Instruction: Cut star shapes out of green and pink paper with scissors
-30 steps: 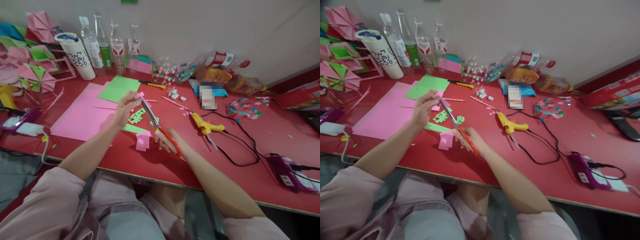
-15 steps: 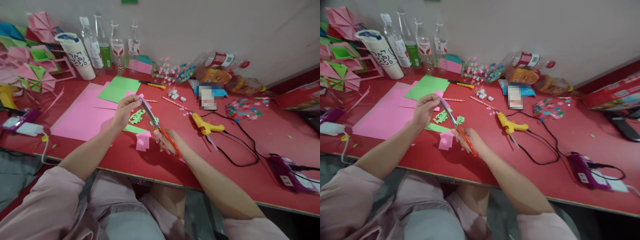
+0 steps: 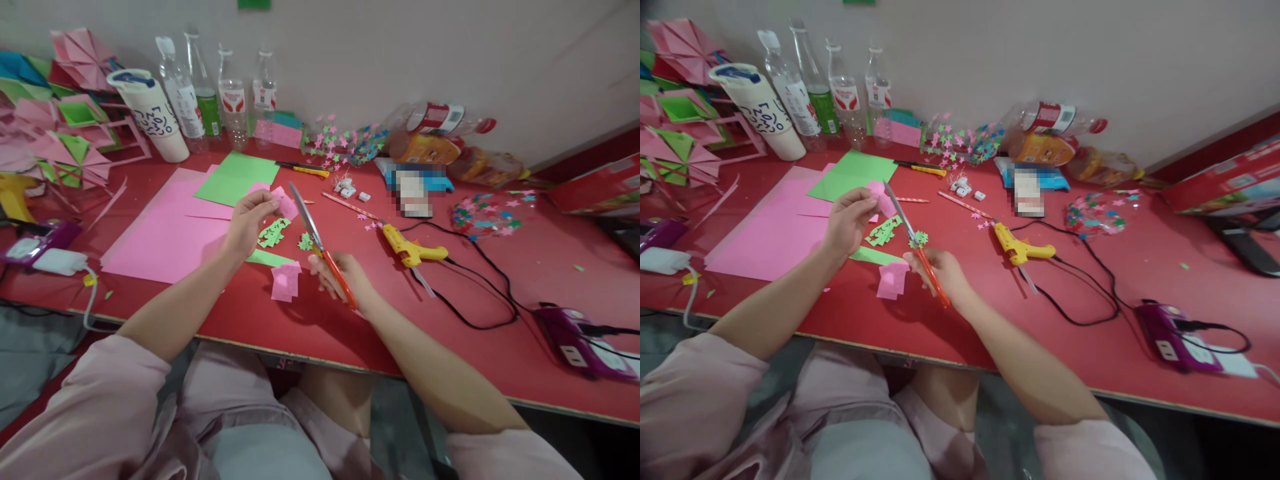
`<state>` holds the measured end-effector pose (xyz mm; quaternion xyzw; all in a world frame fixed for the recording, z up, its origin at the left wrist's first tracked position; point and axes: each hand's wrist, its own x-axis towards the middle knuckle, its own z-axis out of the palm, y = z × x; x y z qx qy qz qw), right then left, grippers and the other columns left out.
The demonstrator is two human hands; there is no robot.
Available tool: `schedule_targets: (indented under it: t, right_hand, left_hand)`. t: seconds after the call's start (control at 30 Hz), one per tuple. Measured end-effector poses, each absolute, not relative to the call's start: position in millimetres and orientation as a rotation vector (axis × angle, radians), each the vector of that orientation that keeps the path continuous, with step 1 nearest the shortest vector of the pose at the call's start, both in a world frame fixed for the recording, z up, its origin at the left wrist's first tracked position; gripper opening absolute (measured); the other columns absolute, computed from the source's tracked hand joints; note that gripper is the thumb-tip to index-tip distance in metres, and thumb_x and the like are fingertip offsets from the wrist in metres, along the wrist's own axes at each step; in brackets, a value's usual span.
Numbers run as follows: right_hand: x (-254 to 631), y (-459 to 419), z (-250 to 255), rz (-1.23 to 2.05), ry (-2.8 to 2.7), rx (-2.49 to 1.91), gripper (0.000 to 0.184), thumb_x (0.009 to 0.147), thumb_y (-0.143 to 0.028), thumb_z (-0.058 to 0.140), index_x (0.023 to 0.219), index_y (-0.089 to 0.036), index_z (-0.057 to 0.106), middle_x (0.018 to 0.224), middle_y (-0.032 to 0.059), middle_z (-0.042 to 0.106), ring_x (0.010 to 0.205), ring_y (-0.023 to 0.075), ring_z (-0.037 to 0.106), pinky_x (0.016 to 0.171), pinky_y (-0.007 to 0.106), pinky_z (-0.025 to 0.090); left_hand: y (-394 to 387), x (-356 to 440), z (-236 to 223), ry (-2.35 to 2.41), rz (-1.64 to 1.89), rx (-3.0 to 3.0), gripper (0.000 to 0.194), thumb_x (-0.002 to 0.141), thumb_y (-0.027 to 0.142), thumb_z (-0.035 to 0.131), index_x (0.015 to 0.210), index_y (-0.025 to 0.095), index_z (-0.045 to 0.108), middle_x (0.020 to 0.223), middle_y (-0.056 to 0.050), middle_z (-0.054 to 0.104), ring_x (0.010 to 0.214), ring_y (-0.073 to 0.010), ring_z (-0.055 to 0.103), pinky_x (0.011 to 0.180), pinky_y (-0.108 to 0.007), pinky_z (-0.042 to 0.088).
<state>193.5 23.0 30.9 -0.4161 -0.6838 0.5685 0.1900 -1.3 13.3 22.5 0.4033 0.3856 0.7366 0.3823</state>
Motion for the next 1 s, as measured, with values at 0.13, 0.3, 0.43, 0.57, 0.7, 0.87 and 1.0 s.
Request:
schedule_targets:
  t: [0.13, 0.3, 0.43, 0.57, 0.7, 0.87, 1.0]
  right_hand:
    - [193.9, 25.8, 29.1, 1.37, -1.796, -1.117, 0.037, 0.069, -0.05, 0.066, 0.06, -0.019, 0.048, 0.037, -0.0084, 0.04, 0.03, 0.0063, 0.038, 0.038, 0.022, 0.037]
    - [190.0, 34.8, 24.8, 1.326, -1.701, -1.115, 0.031, 0.067, -0.045, 0.067, 0.065, -0.018, 0.053, 0.04, -0.0077, 0.043, 0.031, 0.0069, 0.038, 0.036, 0.022, 0.033]
    - [188.0, 38.9, 15.9, 1.328, -1.701, -1.157, 0.024, 0.067, -0.038, 0.066, 0.064, -0.019, 0.051, 0.044, -0.0066, 0.044, 0.035, 0.0071, 0.039, 0.037, 0.022, 0.032]
    - [189.9, 41.8, 8.7, 1.136, -1.708, -1.168, 0.019, 0.068, -0.032, 0.06, 0.062, -0.019, 0.049, 0.047, -0.0054, 0.045, 0.038, 0.0073, 0.038, 0.039, 0.022, 0.029]
    - [190.8, 45.9, 5.7, 1.086, -1.654, -1.175, 0.014, 0.069, -0.031, 0.056, 0.065, -0.019, 0.05, 0.047, -0.0048, 0.045, 0.04, 0.0083, 0.038, 0.039, 0.022, 0.029]
    - [189.0, 48.7, -0.8, 1.147, -1.639, -1.2, 0.013, 0.067, -0.03, 0.057, 0.065, -0.019, 0.05, 0.048, -0.0047, 0.046, 0.04, 0.0086, 0.04, 0.039, 0.021, 0.03]
    - [189.1, 48.5, -5.6, 1.148, -1.672, -1.212, 0.014, 0.067, -0.03, 0.057, 0.063, -0.019, 0.048, 0.048, -0.0053, 0.045, 0.04, 0.008, 0.039, 0.039, 0.021, 0.03]
  left_hand:
    - [13.3, 5.3, 17.8, 1.124, 1.668, 1.031, 0.013, 0.067, 0.018, 0.061, 0.056, 0.015, 0.055, 0.055, 0.004, 0.056, 0.057, -0.0058, 0.054, 0.063, -0.021, 0.044]
    - [7.6, 22.5, 11.3, 1.237, 1.373, 1.267, 0.017, 0.069, 0.027, 0.063, 0.058, 0.015, 0.059, 0.059, 0.002, 0.057, 0.061, -0.0077, 0.053, 0.066, -0.024, 0.043]
    - [3.2, 29.4, 11.6, 1.293, 1.266, 1.362, 0.019, 0.071, 0.033, 0.06, 0.064, 0.016, 0.06, 0.066, 0.001, 0.058, 0.066, -0.0094, 0.052, 0.07, -0.026, 0.043]
    - [6.0, 22.5, 10.1, 1.48, 1.204, 1.663, 0.017, 0.076, 0.026, 0.051, 0.065, 0.015, 0.056, 0.078, -0.003, 0.055, 0.077, -0.0121, 0.053, 0.078, -0.03, 0.043]
    - [12.1, 14.9, 1.3, 1.721, 0.852, 2.101, 0.023, 0.083, 0.026, 0.041, 0.075, 0.015, 0.06, 0.092, -0.008, 0.054, 0.087, -0.0174, 0.051, 0.085, -0.037, 0.042]
    - [16.4, 16.3, -8.8, 1.864, 0.616, 2.341, 0.028, 0.086, 0.028, 0.037, 0.083, 0.016, 0.062, 0.1, -0.011, 0.053, 0.093, -0.0215, 0.047, 0.088, -0.041, 0.039]
    - [17.7, 18.1, -10.2, 1.861, 0.595, 2.337, 0.024, 0.084, 0.026, 0.039, 0.084, 0.017, 0.061, 0.099, -0.01, 0.051, 0.091, -0.0208, 0.045, 0.085, -0.037, 0.039]
